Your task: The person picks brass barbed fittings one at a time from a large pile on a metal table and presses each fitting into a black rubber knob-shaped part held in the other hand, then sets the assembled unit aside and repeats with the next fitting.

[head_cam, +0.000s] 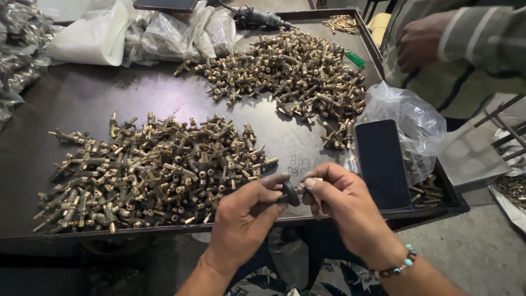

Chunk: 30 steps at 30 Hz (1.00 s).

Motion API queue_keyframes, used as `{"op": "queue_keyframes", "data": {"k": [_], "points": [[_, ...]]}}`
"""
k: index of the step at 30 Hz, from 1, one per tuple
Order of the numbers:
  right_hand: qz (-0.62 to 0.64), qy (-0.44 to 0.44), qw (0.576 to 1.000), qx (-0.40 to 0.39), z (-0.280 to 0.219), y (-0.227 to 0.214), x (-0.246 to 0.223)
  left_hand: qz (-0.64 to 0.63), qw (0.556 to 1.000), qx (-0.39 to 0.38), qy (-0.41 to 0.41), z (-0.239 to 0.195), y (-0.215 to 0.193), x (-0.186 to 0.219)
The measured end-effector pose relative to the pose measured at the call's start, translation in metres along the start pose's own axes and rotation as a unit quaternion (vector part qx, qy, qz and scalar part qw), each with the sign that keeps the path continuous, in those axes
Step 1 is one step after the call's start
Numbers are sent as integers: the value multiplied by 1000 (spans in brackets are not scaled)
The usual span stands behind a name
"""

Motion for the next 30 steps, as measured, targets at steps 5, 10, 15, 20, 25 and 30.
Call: {"op": "queue_keyframes", "data": {"k": [5, 10, 15, 20, 25, 30], "points": [[72, 36, 996, 35, 4, 12, 10, -11, 1000, 17, -8, 0, -13, -1], [49, 0, 992, 114, 12, -1, 15, 3, 999, 37, -39, -2, -29, -5], [-24, -140, 990, -7, 29, 25, -29, 118, 987, 73, -81, -1, -24, 0], [-164, -256, 948, -92, 26, 52, -55, 140, 988, 67, -18, -10, -31, -22], [-412, -295, 861, 30, 47, 38, -52, 133, 990, 45, -5, -4, -24, -3], [-655, -208, 718, 107, 113, 24, -65, 162, 986, 35, 1, -1, -22, -3]]}}
Point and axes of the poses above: each hand's wrist, its own z-axis towards the middle knuckle, its own y-axis out of the palm, x = y × z, the point moved 2 cm from there along z, towards the middle knuckle, and after that the axes turned 13 degrees about -z, right-handed, at the moved point
